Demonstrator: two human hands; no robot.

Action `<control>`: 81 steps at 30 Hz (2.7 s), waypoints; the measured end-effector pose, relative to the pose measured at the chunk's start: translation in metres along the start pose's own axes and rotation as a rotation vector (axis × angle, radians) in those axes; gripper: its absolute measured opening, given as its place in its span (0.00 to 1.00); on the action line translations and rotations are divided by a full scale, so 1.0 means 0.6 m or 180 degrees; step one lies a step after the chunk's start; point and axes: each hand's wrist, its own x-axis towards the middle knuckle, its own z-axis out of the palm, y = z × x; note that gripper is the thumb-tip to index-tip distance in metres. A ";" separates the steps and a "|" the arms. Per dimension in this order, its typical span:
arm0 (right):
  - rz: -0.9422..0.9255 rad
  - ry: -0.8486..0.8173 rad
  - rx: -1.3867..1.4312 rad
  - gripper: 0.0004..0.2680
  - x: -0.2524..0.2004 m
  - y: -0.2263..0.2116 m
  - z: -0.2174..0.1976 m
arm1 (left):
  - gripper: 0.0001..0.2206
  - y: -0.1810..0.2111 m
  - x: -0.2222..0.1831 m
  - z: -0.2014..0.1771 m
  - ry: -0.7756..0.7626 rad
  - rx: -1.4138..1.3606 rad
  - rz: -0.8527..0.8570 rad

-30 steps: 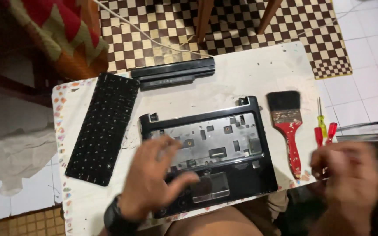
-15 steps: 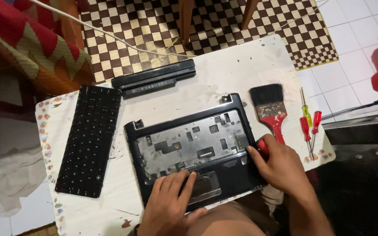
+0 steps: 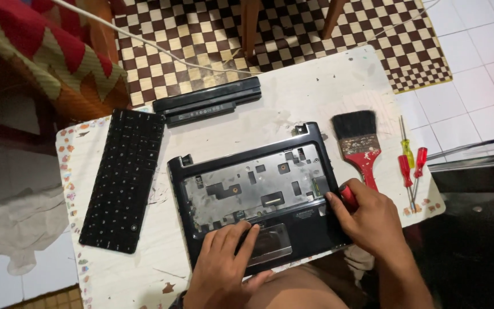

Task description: Disassembling a laptop by removing screws from the internal chassis and keyboard area using a screwdriver.

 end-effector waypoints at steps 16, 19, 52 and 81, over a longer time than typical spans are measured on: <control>0.0281 0.0211 0.0149 0.14 -0.004 -0.013 -0.005 | 0.38 0.018 0.000 -0.035 -0.0010 -0.0398 -0.0097; 0.0219 0.0200 0.0329 0.14 -0.001 -0.011 -0.005 | 0.39 0.020 0.001 -0.029 0.0047 -0.0235 -0.0165; 0.0363 0.0046 0.2352 0.36 -0.009 -0.071 -0.081 | 0.38 0.014 -0.001 -0.020 0.0143 -0.0140 -0.0302; -0.0714 0.0817 0.2699 0.11 0.120 -0.117 -0.107 | 0.32 0.003 0.000 -0.009 -0.0146 -0.0180 -0.0387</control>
